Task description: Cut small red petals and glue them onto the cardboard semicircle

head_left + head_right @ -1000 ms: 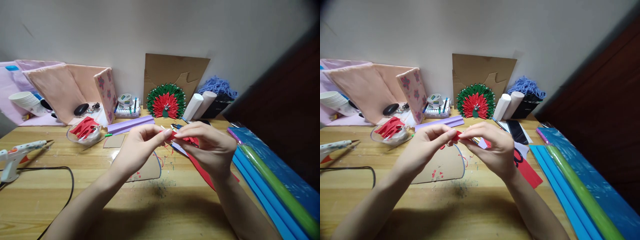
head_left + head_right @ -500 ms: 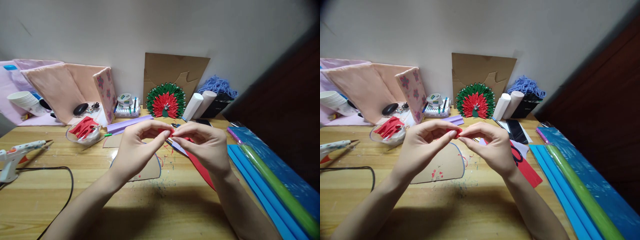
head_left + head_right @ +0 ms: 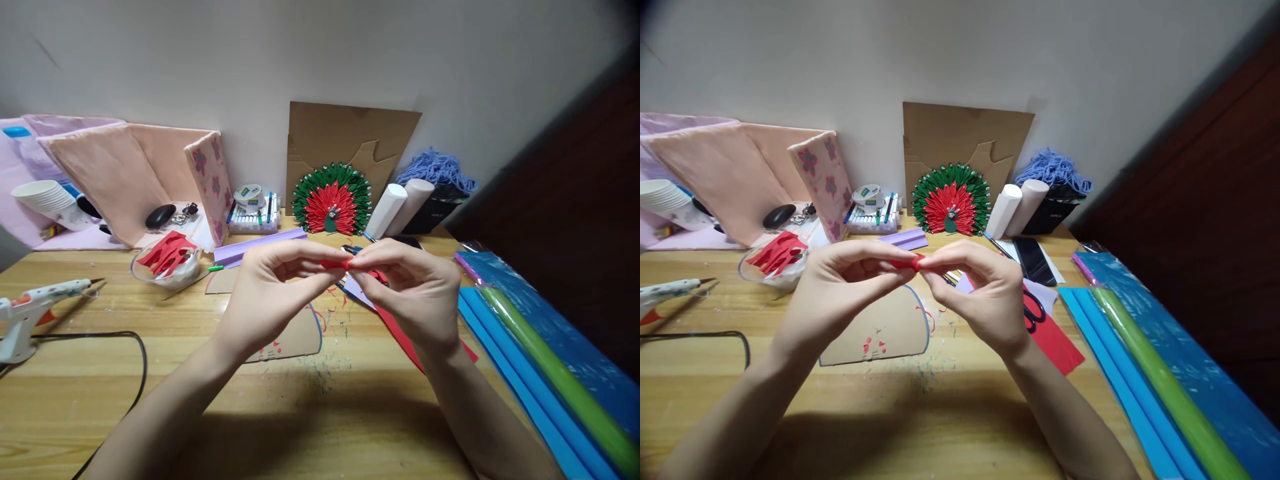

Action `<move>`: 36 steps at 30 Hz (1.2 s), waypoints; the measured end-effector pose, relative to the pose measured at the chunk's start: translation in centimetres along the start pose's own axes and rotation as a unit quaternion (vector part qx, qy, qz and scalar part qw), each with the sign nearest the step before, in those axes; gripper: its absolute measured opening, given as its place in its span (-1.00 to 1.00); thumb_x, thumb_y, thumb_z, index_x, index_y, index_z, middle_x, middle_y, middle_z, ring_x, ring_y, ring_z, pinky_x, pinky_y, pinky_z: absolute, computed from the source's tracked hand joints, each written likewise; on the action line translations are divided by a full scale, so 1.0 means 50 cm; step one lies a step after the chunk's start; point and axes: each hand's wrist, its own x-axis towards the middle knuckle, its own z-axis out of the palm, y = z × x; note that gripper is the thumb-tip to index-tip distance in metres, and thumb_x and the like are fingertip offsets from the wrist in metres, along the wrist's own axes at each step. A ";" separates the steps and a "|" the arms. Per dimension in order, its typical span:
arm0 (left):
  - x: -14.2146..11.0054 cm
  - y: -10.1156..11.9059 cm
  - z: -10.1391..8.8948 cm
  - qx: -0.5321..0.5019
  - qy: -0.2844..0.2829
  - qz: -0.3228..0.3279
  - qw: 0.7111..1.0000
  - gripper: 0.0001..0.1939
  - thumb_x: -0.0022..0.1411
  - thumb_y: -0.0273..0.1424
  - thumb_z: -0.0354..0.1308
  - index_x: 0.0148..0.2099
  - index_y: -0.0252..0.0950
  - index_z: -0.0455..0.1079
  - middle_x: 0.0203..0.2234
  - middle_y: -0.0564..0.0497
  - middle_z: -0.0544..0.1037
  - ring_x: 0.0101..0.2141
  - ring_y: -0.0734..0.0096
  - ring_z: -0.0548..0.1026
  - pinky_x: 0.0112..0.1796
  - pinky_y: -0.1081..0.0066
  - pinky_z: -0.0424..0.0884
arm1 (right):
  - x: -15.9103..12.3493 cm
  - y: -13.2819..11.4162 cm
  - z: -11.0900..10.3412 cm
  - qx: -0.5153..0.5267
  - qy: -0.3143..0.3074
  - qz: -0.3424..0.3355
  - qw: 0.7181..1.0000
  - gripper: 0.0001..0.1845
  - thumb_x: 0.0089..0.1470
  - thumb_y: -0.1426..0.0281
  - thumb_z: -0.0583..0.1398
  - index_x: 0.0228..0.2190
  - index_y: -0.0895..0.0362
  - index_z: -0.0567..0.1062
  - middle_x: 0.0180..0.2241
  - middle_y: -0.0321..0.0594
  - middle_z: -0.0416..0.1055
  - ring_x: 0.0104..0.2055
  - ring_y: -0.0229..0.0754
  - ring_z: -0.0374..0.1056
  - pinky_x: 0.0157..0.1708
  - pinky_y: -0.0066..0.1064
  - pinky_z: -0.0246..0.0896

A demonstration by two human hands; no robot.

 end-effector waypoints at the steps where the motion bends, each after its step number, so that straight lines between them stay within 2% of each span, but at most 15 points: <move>1: 0.002 -0.001 -0.002 -0.006 -0.004 -0.010 1.000 -0.84 0.02 -0.40 0.28 -0.28 -0.27 0.53 -0.35 -0.04 0.60 -0.32 0.33 0.55 -0.29 0.40 0.52 | 0.000 0.000 0.001 0.000 0.003 -0.003 1.000 -0.87 -0.06 0.51 0.27 -0.40 0.07 0.55 -0.42 -0.25 0.49 -0.36 -0.23 0.42 -0.34 -0.37 0.41; 6: 0.004 -0.003 -0.002 -0.008 -0.004 -0.019 1.000 -0.84 0.03 -0.38 0.27 -0.27 -0.23 0.53 -0.35 -0.02 0.61 -0.35 0.36 0.55 -0.35 0.43 0.51 | -0.001 -0.002 0.003 0.005 0.019 -0.015 1.000 -0.83 -0.07 0.54 0.27 -0.39 0.06 0.55 -0.42 -0.27 0.48 -0.36 -0.23 0.41 -0.35 -0.37 0.39; 11: -0.006 0.006 0.008 0.045 0.019 0.053 0.997 -0.87 0.03 -0.41 0.27 -0.29 -0.26 0.53 -0.35 -0.02 0.60 -0.29 0.35 0.54 -0.22 0.38 0.49 | -0.002 -0.002 0.002 -0.016 0.033 -0.024 0.999 -0.85 -0.08 0.53 0.27 -0.40 0.06 0.56 -0.44 -0.27 0.48 -0.37 -0.22 0.40 -0.36 -0.35 0.38; 15: -0.010 0.006 0.012 0.084 0.030 0.099 0.991 -0.88 0.06 -0.45 0.24 -0.28 -0.27 0.53 -0.36 -0.02 0.59 -0.32 0.41 0.53 -0.24 0.42 0.49 | -0.002 -0.002 0.002 -0.030 0.033 -0.039 0.998 -0.83 -0.08 0.55 0.27 -0.40 0.05 0.56 -0.43 -0.27 0.48 -0.38 -0.23 0.39 -0.36 -0.35 0.37; 26: -0.007 -0.011 0.018 0.089 0.059 0.136 0.985 -0.88 0.04 -0.51 0.25 -0.30 -0.28 0.52 -0.39 0.00 0.59 -0.34 0.42 0.54 -0.28 0.43 0.51 | -0.002 0.004 0.007 -0.090 0.057 -0.121 0.987 -0.77 -0.11 0.60 0.26 -0.39 0.06 0.54 -0.42 -0.28 0.50 -0.36 -0.20 0.41 -0.32 -0.30 0.36; 36: -0.008 -0.022 0.021 0.163 0.087 0.257 0.949 -0.80 0.05 -0.58 0.22 -0.26 -0.24 0.51 -0.38 0.01 0.57 -0.34 0.42 0.51 -0.29 0.40 0.48 | -0.001 0.007 0.003 -0.092 0.048 -0.132 0.986 -0.76 -0.10 0.61 0.25 -0.37 0.07 0.54 -0.40 -0.27 0.49 -0.35 -0.18 0.41 -0.30 -0.27 0.36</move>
